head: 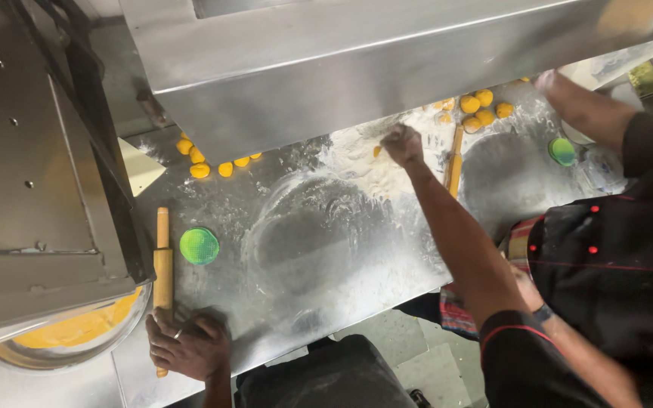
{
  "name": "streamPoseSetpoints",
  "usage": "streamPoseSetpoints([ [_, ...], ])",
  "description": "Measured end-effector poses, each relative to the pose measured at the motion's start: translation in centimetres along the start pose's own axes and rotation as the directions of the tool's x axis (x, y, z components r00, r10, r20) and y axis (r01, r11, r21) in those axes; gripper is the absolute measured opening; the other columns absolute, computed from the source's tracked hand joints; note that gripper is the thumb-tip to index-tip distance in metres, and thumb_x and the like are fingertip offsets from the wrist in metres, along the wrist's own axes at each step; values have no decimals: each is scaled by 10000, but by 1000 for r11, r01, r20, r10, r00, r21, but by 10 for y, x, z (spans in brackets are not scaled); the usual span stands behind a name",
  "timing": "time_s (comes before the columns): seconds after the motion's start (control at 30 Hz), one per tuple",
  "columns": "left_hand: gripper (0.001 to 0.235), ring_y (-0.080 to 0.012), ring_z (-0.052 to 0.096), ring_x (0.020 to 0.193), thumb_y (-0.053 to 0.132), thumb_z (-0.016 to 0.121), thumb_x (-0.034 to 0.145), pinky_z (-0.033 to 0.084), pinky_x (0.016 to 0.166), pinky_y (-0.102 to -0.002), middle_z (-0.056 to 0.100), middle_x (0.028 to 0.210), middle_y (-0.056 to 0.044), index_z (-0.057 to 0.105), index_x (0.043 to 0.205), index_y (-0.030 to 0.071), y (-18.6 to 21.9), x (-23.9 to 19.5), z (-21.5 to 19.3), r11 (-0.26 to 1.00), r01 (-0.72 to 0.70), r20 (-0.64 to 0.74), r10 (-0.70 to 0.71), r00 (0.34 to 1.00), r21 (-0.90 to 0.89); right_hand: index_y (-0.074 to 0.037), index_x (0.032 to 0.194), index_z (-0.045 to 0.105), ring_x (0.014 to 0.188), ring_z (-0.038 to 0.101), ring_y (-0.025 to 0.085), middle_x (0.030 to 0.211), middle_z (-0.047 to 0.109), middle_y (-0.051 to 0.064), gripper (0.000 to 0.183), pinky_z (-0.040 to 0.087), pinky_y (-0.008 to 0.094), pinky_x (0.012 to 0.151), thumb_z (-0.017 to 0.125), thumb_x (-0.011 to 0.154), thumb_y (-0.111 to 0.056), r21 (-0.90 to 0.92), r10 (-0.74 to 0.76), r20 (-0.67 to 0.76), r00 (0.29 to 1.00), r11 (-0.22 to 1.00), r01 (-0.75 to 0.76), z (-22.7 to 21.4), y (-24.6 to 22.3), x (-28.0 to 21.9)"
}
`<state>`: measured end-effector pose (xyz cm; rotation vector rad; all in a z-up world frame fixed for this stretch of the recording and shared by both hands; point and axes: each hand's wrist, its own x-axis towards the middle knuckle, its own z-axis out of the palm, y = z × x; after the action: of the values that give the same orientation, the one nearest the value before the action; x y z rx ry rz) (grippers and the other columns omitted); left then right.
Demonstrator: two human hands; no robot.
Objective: The person rolls yellow dough balls flat on a floured stainless steel counter using a wooden rolling pin. They repeatedly flatten, flip, and dust the dough, then place the finished flat sheets into a metal tray. Another person works alongside performing the same task.
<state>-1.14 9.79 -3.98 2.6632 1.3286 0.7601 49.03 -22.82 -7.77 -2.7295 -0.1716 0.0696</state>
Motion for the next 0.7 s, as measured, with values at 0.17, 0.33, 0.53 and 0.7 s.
streamPoseSetpoints([
  [0.17,673,-424,508,1327,339,504,1011,369,1091,-534,472,1559,-232,470,1561,-47,1,-1,-2,1000,11,5,-11,1000,-16,-135,1263,744,915,724,172,1114,780,96,399,593,262,854,669,929,-339,107,80,299,951,987,-116,-52,-13,-3],
  [0.33,656,-413,501,1321,311,507,1009,369,1108,-535,469,1573,-229,474,1563,-38,0,1,-1,1000,25,18,-25,1000,-18,-114,1385,582,1045,707,183,1254,706,96,601,607,292,882,743,861,-360,152,52,324,945,983,-106,-50,-23,-14],
  [0.53,692,-427,479,1351,316,520,960,348,1115,-543,465,1557,-234,473,1545,-52,3,2,-1,999,28,18,-27,999,-38,-120,1349,579,1186,578,322,1370,535,216,540,484,429,1025,758,850,-221,-132,-187,211,959,967,218,-15,-19,-17],
  [0.7,684,-422,476,1359,318,523,966,347,1127,-539,469,1562,-230,478,1543,-47,3,2,-2,998,52,28,-51,998,-39,-193,1169,679,1299,578,322,1332,642,102,354,439,470,1151,763,826,-190,-156,-408,125,904,892,424,-25,0,-16],
])
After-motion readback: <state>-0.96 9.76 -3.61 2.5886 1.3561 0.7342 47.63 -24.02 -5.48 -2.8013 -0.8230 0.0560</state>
